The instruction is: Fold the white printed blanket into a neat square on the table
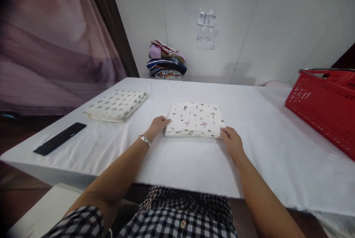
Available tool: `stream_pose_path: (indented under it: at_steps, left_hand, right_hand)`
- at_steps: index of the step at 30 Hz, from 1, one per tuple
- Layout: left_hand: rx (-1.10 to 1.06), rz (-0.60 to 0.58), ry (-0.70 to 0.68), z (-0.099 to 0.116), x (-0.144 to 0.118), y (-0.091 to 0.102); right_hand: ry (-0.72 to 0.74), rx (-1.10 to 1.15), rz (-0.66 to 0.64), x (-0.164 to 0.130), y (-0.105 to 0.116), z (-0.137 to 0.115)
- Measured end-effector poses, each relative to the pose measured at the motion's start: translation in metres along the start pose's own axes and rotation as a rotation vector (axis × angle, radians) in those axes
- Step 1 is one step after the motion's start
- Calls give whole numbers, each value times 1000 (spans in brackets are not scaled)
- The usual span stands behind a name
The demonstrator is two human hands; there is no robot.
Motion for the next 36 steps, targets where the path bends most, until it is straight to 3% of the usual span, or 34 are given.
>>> stream_pose_path:
  at_steps: [5,9,13,16,24,30,36]
  left_hand:
    - [-34,63,-49,0,-14,6]
    - [-46,131,-227,-4,-29,14]
    - [-8,-6,-412,-6,-44,13]
    - [19,-82,-435,-7,-50,13]
    - [118,-129,-534,-9,-52,15]
    - [228,-107,-602,-5,-55,16]
    - [164,-72,-633,0,-61,24]
  right_hand:
    - [2,-42,19,-4,2,-3]
    - [74,-73,55,-8,6,-15]
    - [244,-97,26,-6,1,-28]
    - [300,-102,-15,-4,-5,-29]
    - [285,-91,-26,-5,-5,-28]
    - [298,-101,-33,-5,-6,-26]
    - [325,-87,-21,-5,-6,-25]
Point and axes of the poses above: each hand's wrist, its own x-axis towards the middle knuckle, its own y-axis out of the back of the hand, z = x × y, the point moved 5 cm from there along x, towards the middle knuckle, and after that the axes turned 13 degrees about y, right-handed, at the moved point
